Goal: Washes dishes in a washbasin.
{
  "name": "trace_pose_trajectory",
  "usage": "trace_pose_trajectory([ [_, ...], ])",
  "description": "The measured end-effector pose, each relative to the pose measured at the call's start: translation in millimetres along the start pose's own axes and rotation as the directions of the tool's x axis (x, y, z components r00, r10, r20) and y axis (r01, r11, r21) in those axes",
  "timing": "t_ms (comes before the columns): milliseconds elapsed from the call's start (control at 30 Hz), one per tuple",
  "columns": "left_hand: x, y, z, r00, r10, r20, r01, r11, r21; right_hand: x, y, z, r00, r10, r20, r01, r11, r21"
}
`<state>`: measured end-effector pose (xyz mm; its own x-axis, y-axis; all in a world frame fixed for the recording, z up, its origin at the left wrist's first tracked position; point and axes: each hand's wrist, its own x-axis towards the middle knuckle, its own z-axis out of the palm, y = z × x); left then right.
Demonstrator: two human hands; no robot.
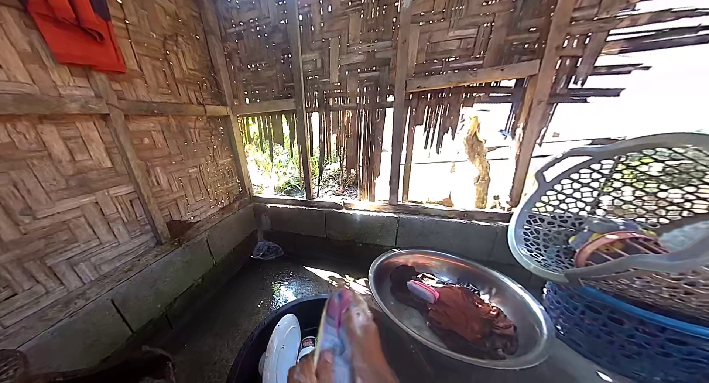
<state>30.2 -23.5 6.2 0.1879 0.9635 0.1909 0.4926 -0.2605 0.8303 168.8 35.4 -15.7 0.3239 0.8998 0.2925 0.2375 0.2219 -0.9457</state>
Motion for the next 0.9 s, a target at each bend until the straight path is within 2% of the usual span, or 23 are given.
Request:
trace_pose_trajectory([
  [33,2,-2,-2,1.0,-0.004,-0.006,0.004,1.0,0.021,-7,-2,8,0.998,-0.067,0.013,0.068,0.996,-0.056],
  [100,4,-2,-4,1.0,0.011,-0.001,-0.011,0.999,0.046,-7,4,11,0.994,-0.11,0.028,0.11,0.994,0.02],
  [167,-1,5,-6,1.0,0.001,0.016,-0.001,1.0,-0.026,4,21,-2,0.999,-0.035,-0.018,0.037,0.987,0.159],
  [233,-6,16,-13,0.999,-0.02,-0.05,0.011,0.985,-0.174,13,44,-23,0.994,0.073,-0.086,-0.062,0.99,0.128],
  [267,-4,18,-17,0.989,-0.058,-0.134,0.018,0.961,-0.275,11,55,-27,0.991,0.106,-0.084,-0.098,0.991,0.096],
  [367,18,3,-25,0.891,-0.288,-0.351,0.045,0.826,-0.562,-15,72,-1,0.995,0.088,-0.055,-0.09,0.995,-0.032],
  [433,33,-15,-22,0.817,-0.382,-0.433,0.043,0.788,-0.614,-41,62,32,0.999,0.022,-0.039,-0.026,0.994,-0.104],
  [467,37,-22,-18,0.805,-0.388,-0.449,0.063,0.808,-0.585,-50,54,44,1.0,-0.025,-0.011,0.023,0.993,-0.118],
  [533,35,-28,-8,0.849,-0.335,-0.409,0.143,0.89,-0.432,-53,39,55,0.992,-0.127,0.024,0.13,0.981,-0.144],
  [600,23,-25,3,0.93,-0.228,-0.287,0.166,0.96,-0.224,-30,36,51,0.984,-0.176,0.017,0.176,0.984,0.015],
  [633,15,-22,8,0.964,-0.156,-0.217,0.131,0.983,-0.126,-15,35,43,0.989,-0.146,0.003,0.144,0.98,0.138],
  [700,1,-17,17,0.996,-0.006,-0.09,0.007,1.0,0.012,10,29,23,1.0,0.028,-0.012,-0.022,0.936,0.351],
  [767,-3,-18,21,0.992,0.123,0.031,-0.127,0.982,0.138,23,18,8,0.975,0.217,0.045,-0.215,0.881,0.422],
  [833,2,-22,18,0.974,0.144,0.176,-0.196,0.924,0.328,26,6,-4,0.919,0.329,0.216,-0.388,0.851,0.353],
  [900,9,-20,13,0.953,0.058,0.296,-0.204,0.846,0.492,25,3,-11,0.848,0.442,0.293,-0.523,0.789,0.322],
])
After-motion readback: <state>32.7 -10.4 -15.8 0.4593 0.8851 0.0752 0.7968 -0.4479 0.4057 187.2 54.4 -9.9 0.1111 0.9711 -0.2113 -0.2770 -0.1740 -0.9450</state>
